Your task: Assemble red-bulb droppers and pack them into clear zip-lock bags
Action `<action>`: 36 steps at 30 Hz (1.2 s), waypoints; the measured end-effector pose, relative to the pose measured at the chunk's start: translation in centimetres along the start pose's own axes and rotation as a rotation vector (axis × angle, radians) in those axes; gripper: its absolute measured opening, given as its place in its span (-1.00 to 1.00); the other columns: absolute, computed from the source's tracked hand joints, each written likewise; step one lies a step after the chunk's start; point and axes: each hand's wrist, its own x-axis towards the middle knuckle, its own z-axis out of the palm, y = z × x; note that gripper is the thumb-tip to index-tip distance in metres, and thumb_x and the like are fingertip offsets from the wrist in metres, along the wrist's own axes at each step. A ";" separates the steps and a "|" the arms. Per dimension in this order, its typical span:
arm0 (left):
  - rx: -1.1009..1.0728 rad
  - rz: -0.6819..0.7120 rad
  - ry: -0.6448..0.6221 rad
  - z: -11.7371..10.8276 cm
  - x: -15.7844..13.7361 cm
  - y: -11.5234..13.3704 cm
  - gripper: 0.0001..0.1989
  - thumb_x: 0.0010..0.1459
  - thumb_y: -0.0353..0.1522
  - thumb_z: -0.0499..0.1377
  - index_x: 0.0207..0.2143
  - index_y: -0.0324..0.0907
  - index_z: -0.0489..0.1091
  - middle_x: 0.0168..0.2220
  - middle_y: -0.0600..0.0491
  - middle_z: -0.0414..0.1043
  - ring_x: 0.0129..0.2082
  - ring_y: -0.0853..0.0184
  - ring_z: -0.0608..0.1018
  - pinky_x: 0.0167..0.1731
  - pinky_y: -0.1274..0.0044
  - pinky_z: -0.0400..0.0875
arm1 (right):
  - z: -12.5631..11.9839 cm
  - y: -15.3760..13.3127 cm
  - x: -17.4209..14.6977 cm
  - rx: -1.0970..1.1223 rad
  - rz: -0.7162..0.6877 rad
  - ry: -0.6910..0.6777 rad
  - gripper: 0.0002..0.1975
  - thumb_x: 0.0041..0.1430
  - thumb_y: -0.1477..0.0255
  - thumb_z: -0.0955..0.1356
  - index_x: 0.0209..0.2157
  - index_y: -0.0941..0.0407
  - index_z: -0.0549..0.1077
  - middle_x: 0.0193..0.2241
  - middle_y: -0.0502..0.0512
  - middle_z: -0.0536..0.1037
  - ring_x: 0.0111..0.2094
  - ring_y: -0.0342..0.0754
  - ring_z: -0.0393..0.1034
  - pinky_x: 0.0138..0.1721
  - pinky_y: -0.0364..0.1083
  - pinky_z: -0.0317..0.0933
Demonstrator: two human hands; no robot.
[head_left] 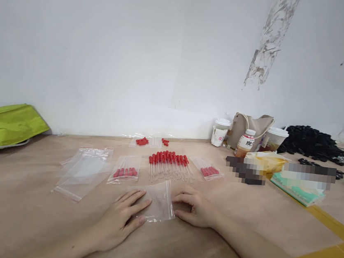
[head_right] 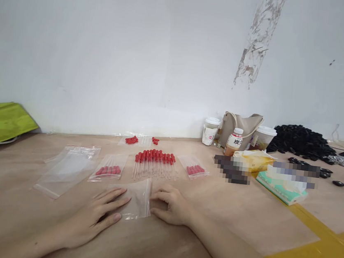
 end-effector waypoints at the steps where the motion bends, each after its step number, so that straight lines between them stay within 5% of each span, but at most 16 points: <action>1: 0.005 0.005 0.010 0.0 0.1 0.1 -0.59 0.20 -0.19 -0.04 0.11 0.06 0.11 0.16 0.00 0.07 0.13 0.11 0.15 0.03 0.15 0.07 | 0.0 0.0 0.0 -0.003 0.002 0.011 -0.70 -0.03 0.47 0.32 -0.18 0.09 0.42 -0.28 0.10 0.46 -0.24 -0.08 0.32 -0.22 -0.10 0.22; 8: 0.020 0.057 0.092 -0.4 1.2 0.9 -0.65 0.19 -0.23 -0.03 0.03 0.03 0.24 -0.01 -0.02 0.26 -0.03 0.17 0.29 -0.05 0.24 0.20 | 0.3 0.1 0.1 -0.023 0.073 0.133 -0.85 0.00 0.51 0.29 -0.32 0.10 0.41 -0.39 0.05 0.47 -0.34 -0.10 0.35 -0.33 -0.14 0.22; 18: -0.013 0.044 0.039 -0.1 1.2 0.5 -0.63 0.21 -0.24 -0.05 0.07 0.03 0.18 0.09 -0.02 0.12 0.06 0.17 0.22 0.01 0.26 0.16 | 0.2 -0.1 0.3 -0.002 -0.044 0.086 -0.72 0.04 0.54 0.24 -0.21 0.07 0.44 -0.20 0.13 0.45 -0.16 -0.06 0.32 -0.15 -0.08 0.22; 22: -0.009 0.033 0.039 0.0 1.3 0.5 -0.63 0.20 -0.24 -0.05 0.06 0.02 0.20 0.08 -0.03 0.13 0.06 0.17 0.22 0.01 0.26 0.15 | 0.0 -0.2 0.2 0.002 -0.123 -0.022 -0.63 0.00 0.56 0.23 -0.13 0.09 0.42 -0.10 0.15 0.40 -0.08 -0.04 0.28 -0.07 -0.04 0.16; 28: -0.018 0.043 0.069 0.1 1.3 0.5 -0.63 0.20 -0.25 -0.03 0.07 0.01 0.19 0.08 0.00 0.15 0.06 0.18 0.23 0.01 0.28 0.16 | -0.2 0.0 0.6 -0.106 -0.191 -0.308 -0.36 -0.06 0.24 0.34 0.08 0.16 0.21 0.02 0.25 0.28 0.03 0.06 0.15 0.05 0.06 -0.03; 32: -0.057 0.050 0.060 0.0 1.2 0.2 -0.57 0.19 -0.25 -0.02 0.12 0.02 0.08 0.11 0.02 0.13 0.07 0.19 0.22 0.03 0.29 0.15 | -0.7 0.0 0.8 -0.150 -0.156 -0.355 -0.44 -0.11 0.16 0.37 -0.02 0.00 0.34 0.16 0.14 0.05 0.11 0.10 0.01 0.08 0.09 -0.14; 36: -0.122 0.056 -0.012 -0.5 1.0 -0.6 -0.57 0.21 -0.28 -0.04 0.14 0.04 0.05 0.14 0.07 0.11 0.09 0.24 0.21 0.05 0.33 0.15 | -1.7 0.5 0.5 -0.053 -0.062 -0.324 -0.58 -0.11 0.17 0.38 -0.15 -0.01 0.45 0.15 0.08 0.08 0.09 0.07 0.04 0.07 0.04 -0.09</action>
